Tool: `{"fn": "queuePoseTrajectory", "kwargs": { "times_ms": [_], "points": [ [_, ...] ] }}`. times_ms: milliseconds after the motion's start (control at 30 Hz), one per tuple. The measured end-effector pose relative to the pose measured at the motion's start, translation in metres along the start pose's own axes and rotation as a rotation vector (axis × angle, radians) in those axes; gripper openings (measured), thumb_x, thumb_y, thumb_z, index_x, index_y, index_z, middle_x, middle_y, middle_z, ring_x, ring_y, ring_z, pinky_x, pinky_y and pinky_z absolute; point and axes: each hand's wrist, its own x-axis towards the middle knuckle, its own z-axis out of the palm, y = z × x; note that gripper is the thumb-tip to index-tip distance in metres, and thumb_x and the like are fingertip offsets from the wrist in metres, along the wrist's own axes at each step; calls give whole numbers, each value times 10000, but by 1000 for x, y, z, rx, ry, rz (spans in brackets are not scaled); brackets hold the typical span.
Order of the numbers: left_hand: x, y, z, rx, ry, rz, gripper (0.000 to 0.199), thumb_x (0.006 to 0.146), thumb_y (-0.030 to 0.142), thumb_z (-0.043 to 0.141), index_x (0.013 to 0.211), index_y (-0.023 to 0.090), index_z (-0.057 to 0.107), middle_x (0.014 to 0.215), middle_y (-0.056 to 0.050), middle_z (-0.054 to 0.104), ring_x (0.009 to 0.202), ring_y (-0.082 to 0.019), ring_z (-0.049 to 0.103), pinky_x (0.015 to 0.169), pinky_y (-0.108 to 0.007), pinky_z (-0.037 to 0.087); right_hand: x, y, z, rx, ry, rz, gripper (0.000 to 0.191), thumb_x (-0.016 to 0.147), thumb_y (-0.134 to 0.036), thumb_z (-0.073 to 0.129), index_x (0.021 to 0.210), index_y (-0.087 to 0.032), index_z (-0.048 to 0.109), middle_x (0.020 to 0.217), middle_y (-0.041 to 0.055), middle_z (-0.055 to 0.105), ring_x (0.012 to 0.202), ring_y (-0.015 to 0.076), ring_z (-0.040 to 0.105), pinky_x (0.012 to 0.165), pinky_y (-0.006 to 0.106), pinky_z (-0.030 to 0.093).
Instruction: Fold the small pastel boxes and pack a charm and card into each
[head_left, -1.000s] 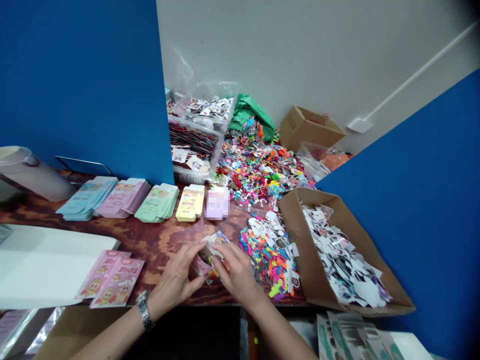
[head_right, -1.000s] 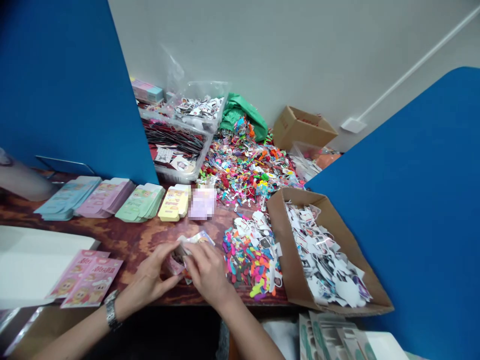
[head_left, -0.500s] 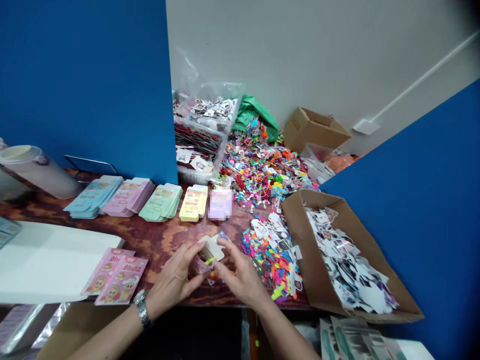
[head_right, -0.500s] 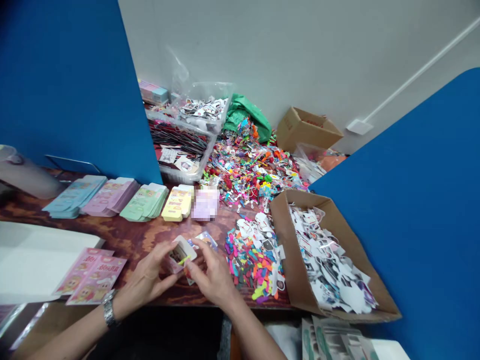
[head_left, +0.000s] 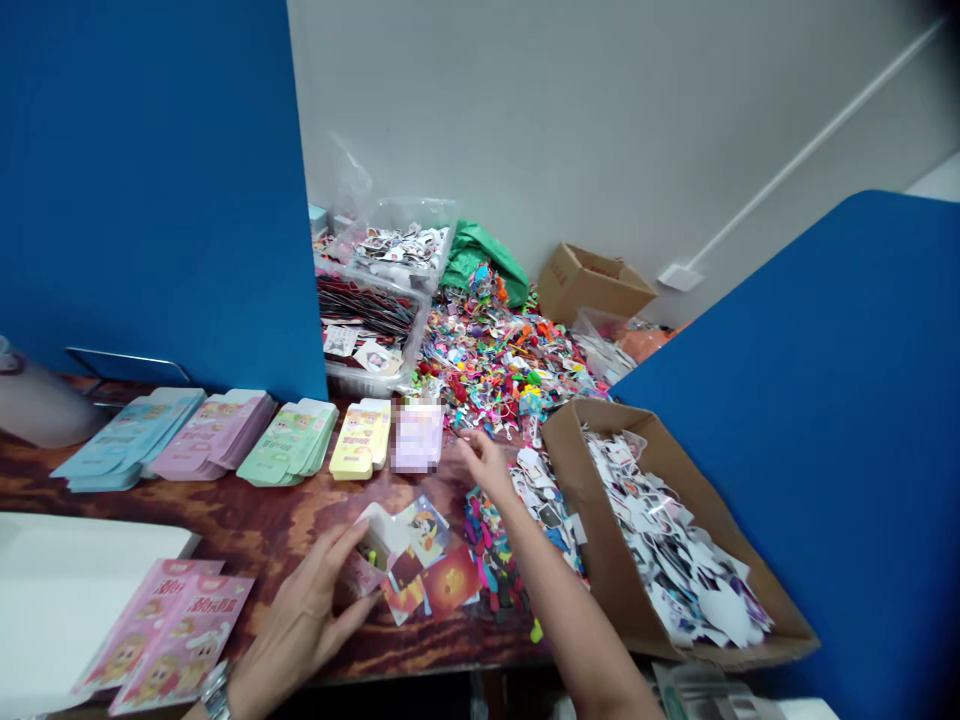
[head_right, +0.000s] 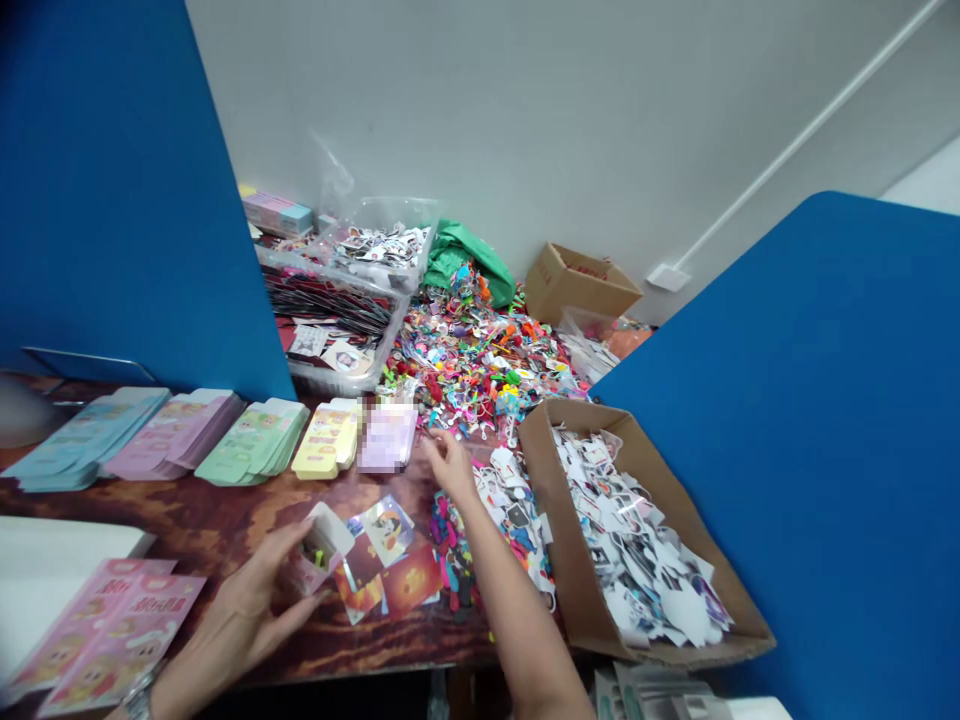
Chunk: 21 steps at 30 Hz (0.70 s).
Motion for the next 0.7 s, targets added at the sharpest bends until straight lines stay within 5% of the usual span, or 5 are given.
{"fn": "queuePoseTrajectory", "kwargs": {
  "times_ms": [133, 300, 500, 700],
  "points": [
    [-5, -5, 5, 11, 11, -7, 754, 871, 395, 604, 1504, 235, 227, 1353, -136, 569, 1171, -260, 629, 930, -336, 557, 66, 33, 2, -152, 97, 91, 297, 913, -260, 506, 1136, -119, 642, 1007, 94, 715, 935, 191, 654, 840, 280, 470],
    [-14, -14, 17, 83, 28, -15, 756, 872, 422, 602, 1508, 230, 239, 1358, -120, 586, 1165, -240, 638, 943, -309, 548, 116, 37, 18, -277, 110, 140, 398, 831, -347, 662, 1184, -166, 632, 1117, 111, 689, 1061, 240, 619, 907, 303, 438],
    [-8, -13, 16, 123, 54, -7, 710, 882, 467, 585, 1485, 229, 293, 1307, -104, 632, 1117, -217, 668, 904, -268, 560, 138, 34, 38, -267, 153, 167, 528, 834, -372, 654, 1332, -240, 537, 1110, 104, 681, 1063, 274, 616, 906, 367, 441],
    [-7, -16, 15, 121, 20, -27, 717, 889, 437, 575, 1494, 198, 273, 1336, -125, 602, 1151, -210, 649, 941, -259, 533, 143, 59, 27, -78, 254, 126, 573, 774, -301, 629, 1327, -195, 524, 914, 38, 696, 848, 217, 643, 801, 319, 484]
  ]
}}
